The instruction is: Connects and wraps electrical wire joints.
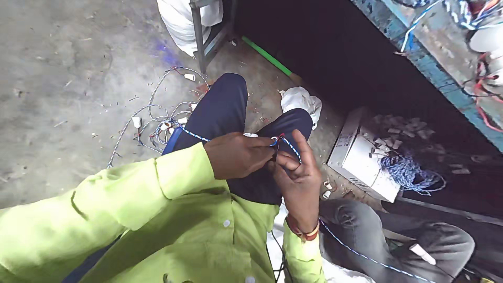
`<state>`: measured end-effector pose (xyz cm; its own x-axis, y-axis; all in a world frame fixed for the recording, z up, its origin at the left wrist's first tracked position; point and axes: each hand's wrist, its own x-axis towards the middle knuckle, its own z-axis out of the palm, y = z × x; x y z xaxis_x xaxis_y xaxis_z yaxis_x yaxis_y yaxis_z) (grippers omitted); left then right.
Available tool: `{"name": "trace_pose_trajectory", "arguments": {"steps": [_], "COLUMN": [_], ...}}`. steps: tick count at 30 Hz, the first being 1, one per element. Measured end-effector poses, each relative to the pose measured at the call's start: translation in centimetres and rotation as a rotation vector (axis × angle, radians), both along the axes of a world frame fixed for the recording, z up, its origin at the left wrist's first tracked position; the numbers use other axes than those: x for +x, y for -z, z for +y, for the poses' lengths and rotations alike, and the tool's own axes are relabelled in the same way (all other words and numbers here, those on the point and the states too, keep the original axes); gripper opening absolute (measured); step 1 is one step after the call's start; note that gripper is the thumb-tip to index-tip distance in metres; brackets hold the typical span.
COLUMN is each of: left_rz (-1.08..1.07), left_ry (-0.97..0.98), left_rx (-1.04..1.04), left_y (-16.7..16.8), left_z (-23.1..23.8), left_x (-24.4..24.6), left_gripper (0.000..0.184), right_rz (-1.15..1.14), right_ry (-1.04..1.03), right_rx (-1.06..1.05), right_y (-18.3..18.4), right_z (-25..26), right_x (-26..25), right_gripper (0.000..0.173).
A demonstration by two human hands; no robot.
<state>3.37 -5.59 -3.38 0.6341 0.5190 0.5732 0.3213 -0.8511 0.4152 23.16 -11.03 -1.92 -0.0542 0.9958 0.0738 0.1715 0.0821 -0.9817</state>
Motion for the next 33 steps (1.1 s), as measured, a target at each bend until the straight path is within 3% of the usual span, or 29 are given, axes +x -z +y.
{"name": "trace_pose_trajectory", "arguments": {"steps": [9,11,15,21,24,28,33], "left_rz": [0.068,-0.002,-0.23,-0.221,-0.241,-0.371,-0.2], "left_ry": [-0.021,-0.042,-0.129,-0.123,-0.144,-0.105,-0.205], "left_rx": [0.072,0.036,-0.3,-1.008,-1.229,-1.231,-1.03], "left_y": [0.5,0.7,0.6,-0.8,-1.9,-1.4,-0.6], "left_z": [0.3,0.5,0.7,1.4,2.0,2.2,2.1], "left_x": [0.6,0.8,0.8,-0.9,-1.2,-1.8,-1.7], "left_gripper": [0.016,0.015,0.008,0.008,0.012,0.029,0.021], "right_rz": [-0.051,-0.044,-0.075,-0.002,0.051,0.269,0.418], "right_ry": [-0.005,-0.021,-0.098,-0.21,-0.174,-0.105,-0.019], "right_rx": [-0.029,-0.036,-0.046,-0.065,-0.057,-0.093,-0.11], "right_y": [0.1,0.1,0.3,0.6,1.1,2.2,3.6], "right_z": [0.3,0.3,0.4,0.4,0.2,-0.8,-1.9], "right_x": [0.0,0.0,0.3,0.9,1.1,0.9,-0.2], "right_gripper": [0.082,0.081,0.076,0.068,0.066,0.056,0.039]}}
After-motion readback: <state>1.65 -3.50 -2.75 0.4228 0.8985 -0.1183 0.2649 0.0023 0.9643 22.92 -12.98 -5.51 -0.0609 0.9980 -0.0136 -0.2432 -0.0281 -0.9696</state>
